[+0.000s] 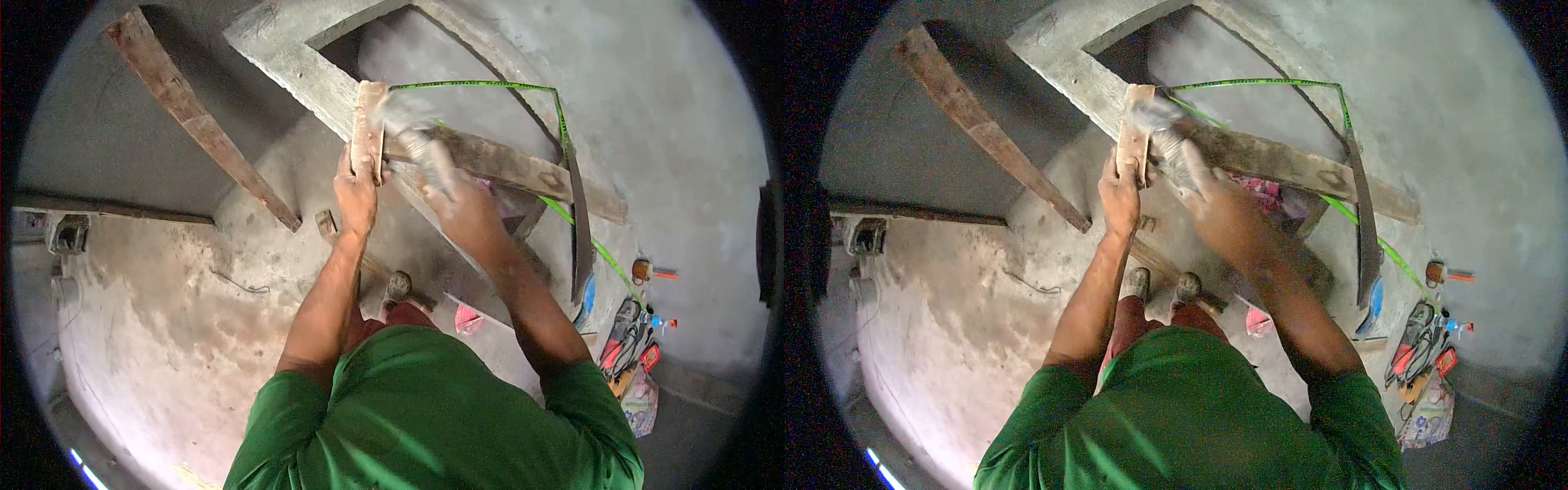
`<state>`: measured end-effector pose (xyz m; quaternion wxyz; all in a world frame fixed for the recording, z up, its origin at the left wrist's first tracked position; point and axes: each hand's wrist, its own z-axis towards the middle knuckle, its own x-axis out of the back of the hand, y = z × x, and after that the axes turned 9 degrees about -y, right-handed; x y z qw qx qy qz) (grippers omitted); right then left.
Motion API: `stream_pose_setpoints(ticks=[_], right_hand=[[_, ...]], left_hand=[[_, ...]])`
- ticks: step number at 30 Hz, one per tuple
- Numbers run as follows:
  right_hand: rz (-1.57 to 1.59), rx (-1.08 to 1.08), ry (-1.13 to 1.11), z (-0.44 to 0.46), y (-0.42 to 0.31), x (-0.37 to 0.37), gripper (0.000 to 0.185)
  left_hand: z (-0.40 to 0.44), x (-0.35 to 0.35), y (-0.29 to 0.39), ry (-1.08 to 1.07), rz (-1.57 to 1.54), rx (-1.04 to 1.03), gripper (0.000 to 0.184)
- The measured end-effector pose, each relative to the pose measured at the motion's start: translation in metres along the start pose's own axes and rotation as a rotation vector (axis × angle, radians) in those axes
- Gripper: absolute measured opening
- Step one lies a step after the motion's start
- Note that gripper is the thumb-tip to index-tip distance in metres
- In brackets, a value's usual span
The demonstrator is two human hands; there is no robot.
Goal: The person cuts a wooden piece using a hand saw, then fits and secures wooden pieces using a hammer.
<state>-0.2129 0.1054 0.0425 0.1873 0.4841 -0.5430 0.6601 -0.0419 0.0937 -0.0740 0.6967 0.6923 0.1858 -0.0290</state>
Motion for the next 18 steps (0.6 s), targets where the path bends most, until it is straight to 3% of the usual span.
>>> stream_pose_setpoints(ticks=[1,3,4,7,10,14,18], right_hand=[[-0.002,0.005,0.005,0.002,0.005,-0.001,0.066],[0.055,-0.118,-0.19,0.016,0.008,0.006,0.063],[0.015,0.018,-0.063,0.012,0.006,0.009,0.065],[0.056,0.083,0.082,0.002,-0.021,0.026,0.065],[0.091,0.144,0.154,-0.005,0.005,-0.012,0.065],[0.074,0.077,-0.048,0.007,0.018,-0.011,0.064],[0.117,0.089,0.056,-0.003,0.003,0.003,0.066]], left_hand=[[-0.002,-0.002,0.001,-0.009,0.003,0.013,0.033],[0.001,-0.006,0.0,0.012,-0.014,-0.006,0.034],[0.001,-0.005,-0.003,0.037,-0.029,0.0,0.035],[-0.002,-0.008,0.001,0.076,-0.003,0.025,0.033],[0.002,-0.005,-0.01,0.056,-0.059,0.023,0.031],[0.005,-0.004,0.003,-0.008,0.034,-0.013,0.029],[0.003,-0.006,-0.001,0.013,-0.032,-0.001,0.029]])
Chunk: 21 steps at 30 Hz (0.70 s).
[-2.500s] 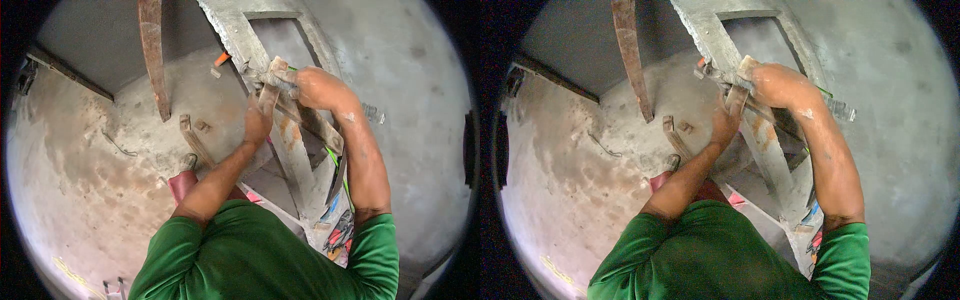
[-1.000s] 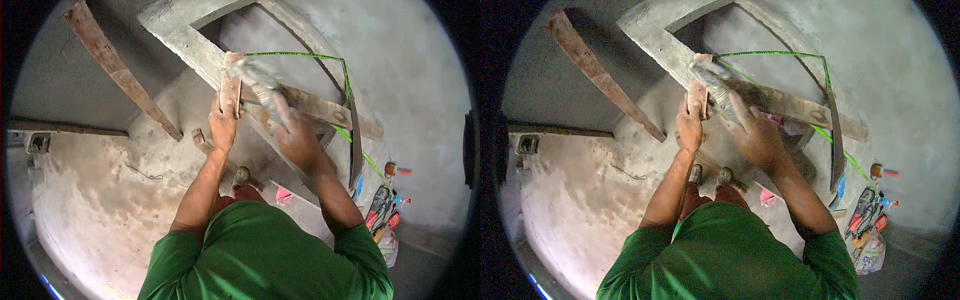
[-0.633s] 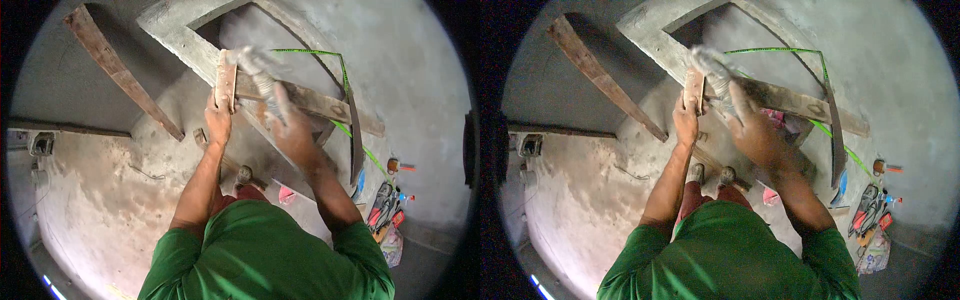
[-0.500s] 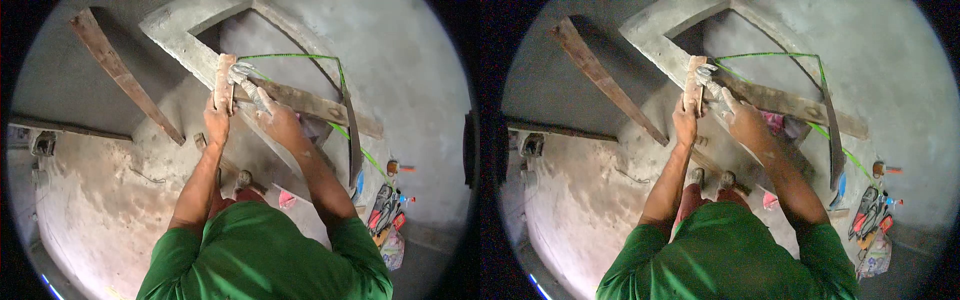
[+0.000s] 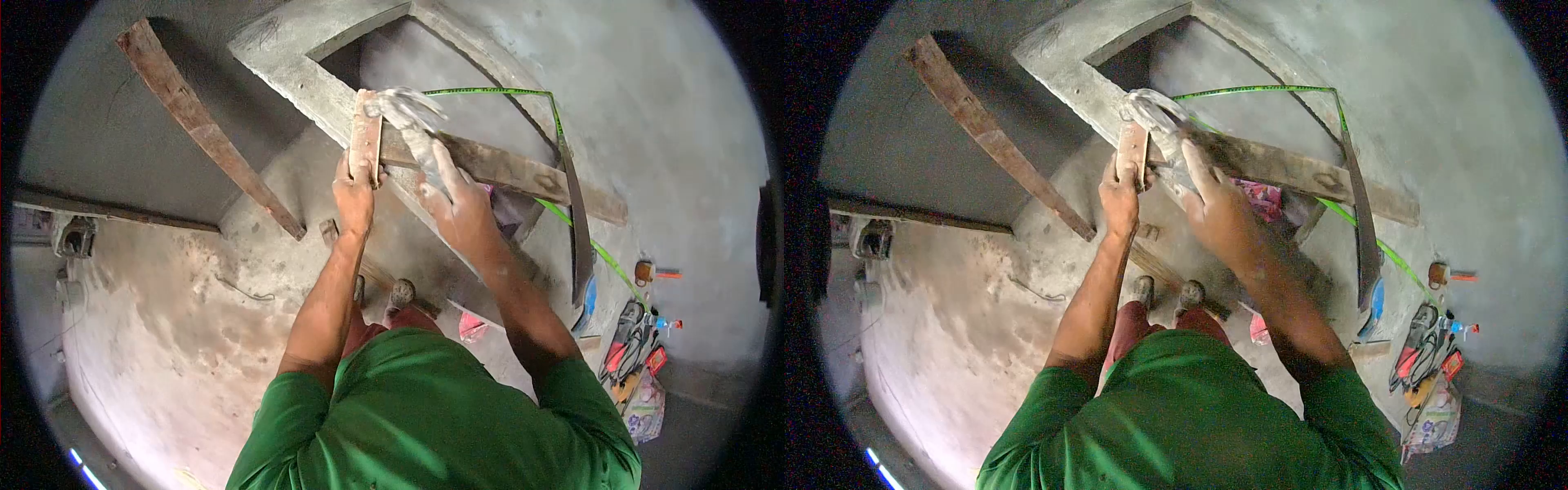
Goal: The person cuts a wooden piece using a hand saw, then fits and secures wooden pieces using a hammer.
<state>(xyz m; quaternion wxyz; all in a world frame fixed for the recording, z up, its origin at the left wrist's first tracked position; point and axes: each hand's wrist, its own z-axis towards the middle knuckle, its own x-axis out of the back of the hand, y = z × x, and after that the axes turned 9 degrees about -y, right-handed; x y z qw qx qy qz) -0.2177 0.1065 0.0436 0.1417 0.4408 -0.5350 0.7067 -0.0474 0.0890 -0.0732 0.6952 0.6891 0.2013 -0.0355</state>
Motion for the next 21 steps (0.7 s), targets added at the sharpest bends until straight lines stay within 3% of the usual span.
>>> stream_pose_setpoints(ticks=[3,5,9,13,15,17,19,21], right_hand=[[-0.018,0.044,0.129,-0.012,0.016,-0.021,0.067],[-0.004,-0.061,-0.138,0.004,0.026,-0.017,0.067],[-0.064,-0.085,-0.033,-0.001,-0.003,0.007,0.066],[0.001,-0.034,0.016,-0.006,0.015,-0.014,0.066],[-0.061,-0.069,-0.135,0.007,0.025,-0.011,0.066],[-0.074,-0.064,-0.132,0.003,0.023,-0.007,0.068],[-0.016,0.058,0.05,-0.002,0.008,-0.001,0.066],[-0.074,-0.012,-0.014,-0.006,0.008,-0.013,0.065]], left_hand=[[-0.005,0.002,-0.008,0.011,-0.023,0.006,0.03],[-0.001,0.0,-0.008,-0.013,-0.043,-0.013,0.031],[0.001,0.004,-0.009,-0.009,0.051,-0.006,0.036],[-0.002,0.005,-0.012,-0.029,-0.012,-0.003,0.039],[-0.001,0.004,-0.005,-0.022,0.021,0.02,0.038],[0.0,0.003,-0.008,0.002,-0.015,0.039,0.036],[0.002,0.003,-0.007,-0.026,-0.01,0.004,0.035],[-0.006,0.007,-0.004,-0.049,0.043,0.023,0.032]])
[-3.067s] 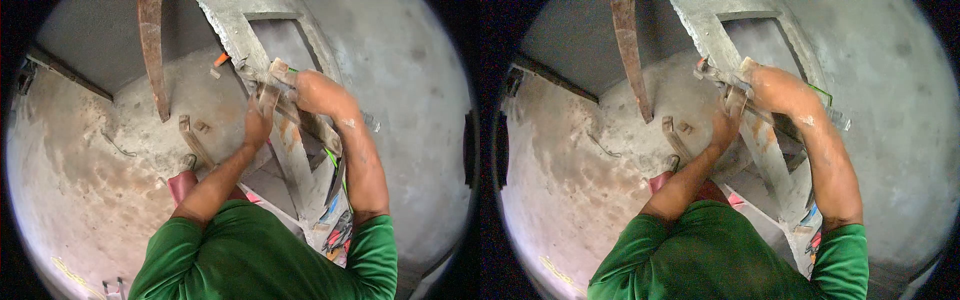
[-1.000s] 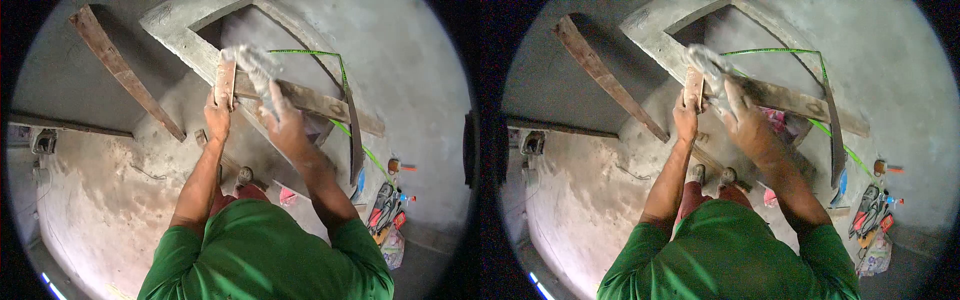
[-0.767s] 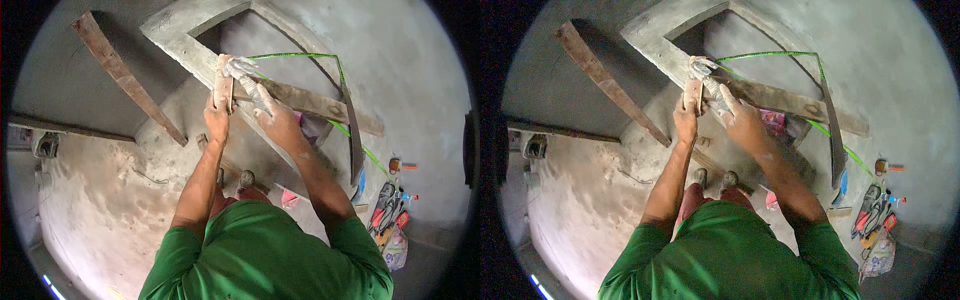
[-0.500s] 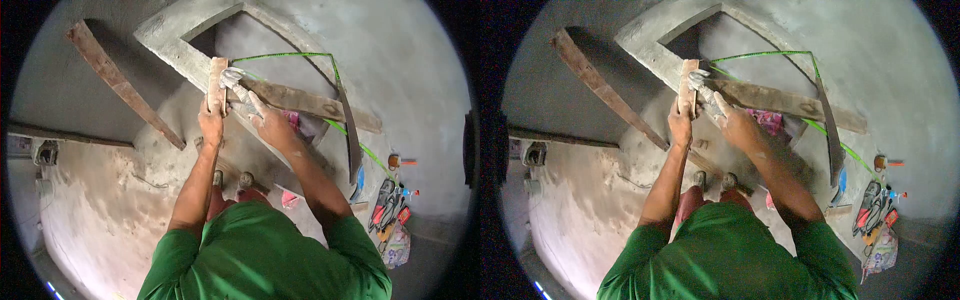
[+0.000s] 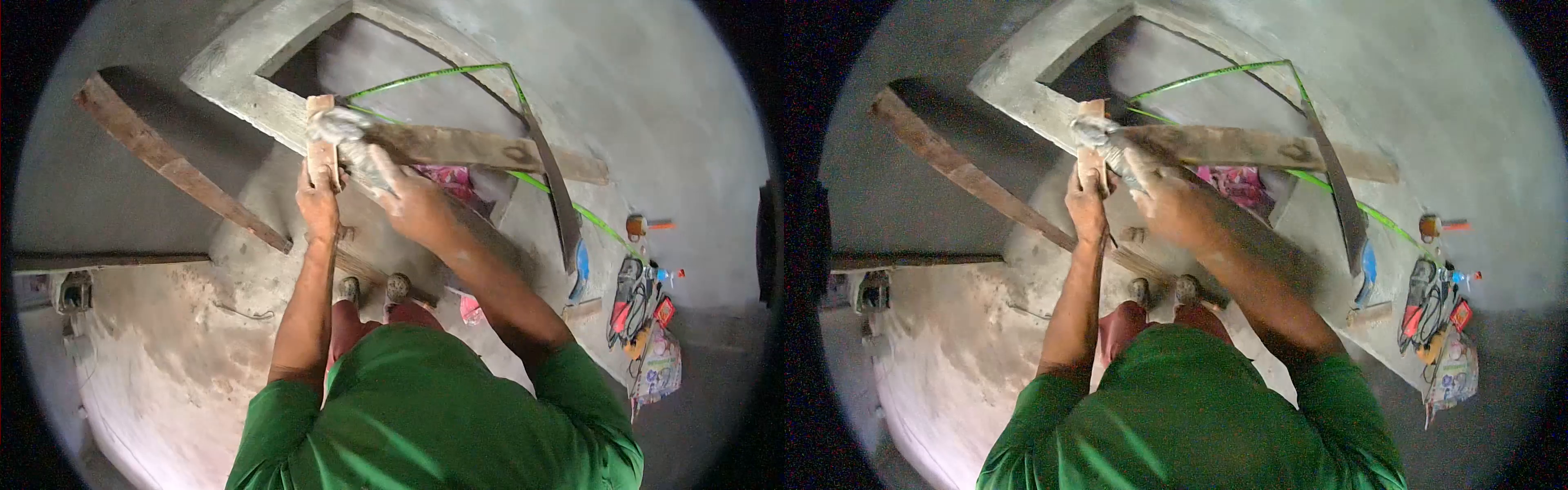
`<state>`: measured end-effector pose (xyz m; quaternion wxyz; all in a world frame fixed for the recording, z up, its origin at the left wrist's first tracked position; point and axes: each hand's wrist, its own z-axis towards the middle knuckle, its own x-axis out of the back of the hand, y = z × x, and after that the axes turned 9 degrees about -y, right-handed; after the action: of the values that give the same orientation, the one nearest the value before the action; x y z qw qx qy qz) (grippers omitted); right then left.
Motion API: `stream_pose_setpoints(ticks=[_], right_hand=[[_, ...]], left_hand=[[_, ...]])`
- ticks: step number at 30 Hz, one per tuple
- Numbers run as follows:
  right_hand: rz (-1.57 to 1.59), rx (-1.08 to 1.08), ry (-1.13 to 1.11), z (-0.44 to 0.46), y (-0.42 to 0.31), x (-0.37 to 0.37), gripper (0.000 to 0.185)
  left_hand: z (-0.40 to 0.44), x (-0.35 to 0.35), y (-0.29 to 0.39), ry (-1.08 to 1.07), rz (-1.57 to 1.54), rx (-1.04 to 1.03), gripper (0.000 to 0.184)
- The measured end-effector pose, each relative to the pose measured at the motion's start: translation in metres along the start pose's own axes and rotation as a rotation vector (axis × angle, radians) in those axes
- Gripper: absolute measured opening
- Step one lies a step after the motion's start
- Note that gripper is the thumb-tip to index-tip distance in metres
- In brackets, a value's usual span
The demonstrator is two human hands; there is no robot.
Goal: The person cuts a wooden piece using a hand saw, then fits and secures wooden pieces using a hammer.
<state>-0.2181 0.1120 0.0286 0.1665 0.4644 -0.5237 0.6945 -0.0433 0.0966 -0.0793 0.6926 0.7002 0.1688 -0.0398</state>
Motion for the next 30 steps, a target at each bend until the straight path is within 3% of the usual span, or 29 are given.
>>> stream_pose_setpoints(ticks=[2,4,6,7,8,10,12,14,16,18,20,21,23,24,25,26,28,29,30], right_hand=[[-0.074,-0.08,-0.03,0.002,0.003,-0.012,0.063],[0.019,-0.104,-0.183,0.007,0.018,-0.006,0.062],[0.072,-0.142,-0.232,-0.016,0.007,0.02,0.062],[0.12,0.064,0.005,-0.034,0.016,0.015,0.064],[0.096,0.033,0.026,-0.056,0.015,0.028,0.064],[0.115,-0.045,0.03,-0.106,0.009,0.064,0.065],[0.121,-0.308,-0.071,-0.162,0.043,0.063,0.069],[0.314,-0.515,-0.049,-0.214,0.066,0.069,0.069],[0.46,-0.605,0.062,-0.258,0.096,0.063,0.062],[0.563,-0.689,0.075,-0.285,0.119,0.061,0.057],[0.667,-0.766,0.083,-0.306,0.152,0.06,0.052],[0.564,-0.778,0.048,-0.314,0.17,0.062,0.049],[0.476,-0.796,0.028,-0.33,0.192,0.065,0.046],[0.179,-0.803,0.041,-0.332,0.196,0.071,0.048],[-0.119,-0.8,0.051,-0.333,0.2,0.078,0.05],[-0.113,-0.803,0.063,-0.336,0.206,0.086,0.05],[-0.361,-0.687,0.408,-0.342,0.219,0.106,0.055],[-0.357,-0.706,0.435,-0.353,0.243,0.112,0.069],[-0.355,-0.705,0.443,-0.363,0.257,0.119,0.069]], left_hand=[[-0.003,-0.002,0.007,0.008,0.123,-0.011,0.033],[-0.003,0.002,-0.008,-0.015,0.004,-0.07,0.035],[-0.007,0.006,-0.002,-0.02,0.212,-0.092,0.042],[-0.003,0.011,0.002,-0.013,0.278,0.018,0.047],[-0.001,0.015,0.006,0.006,0.35,0.126,0.051],[-0.006,0.018,0.021,0.141,0.748,-0.036,0.059],[-0.007,0.005,0.051,0.142,0.842,-0.324,0.06],[0.002,-0.029,0.074,-0.121,0.849,-0.423,0.061],[0.015,-0.071,0.089,-0.41,1.108,-0.697,0.064],[0.027,-0.111,0.059,-0.61,1.17,-0.575,0.071],[0.038,-0.152,0.032,-0.713,1.242,-0.584,0.08],[0.041,-0.171,0.022,-0.808,1.316,-0.577,0.09],[0.047,-0.202,0.008,-0.873,1.413,-0.57,0.091],[0.05,-0.215,0.001,-0.916,1.508,-0.555,0.092],[0.056,-0.225,-0.01,-0.927,1.547,-0.527,0.104],[0.06,-0.234,-0.014,-0.933,1.553,-0.538,0.104],[0.067,-0.25,-0.023,-0.974,1.656,-0.292,0.114],[0.073,-0.255,-0.03,-0.986,1.68,-0.217,0.123],[0.075,-0.261,-0.03,-0.984,1.684,-0.224,0.123]])
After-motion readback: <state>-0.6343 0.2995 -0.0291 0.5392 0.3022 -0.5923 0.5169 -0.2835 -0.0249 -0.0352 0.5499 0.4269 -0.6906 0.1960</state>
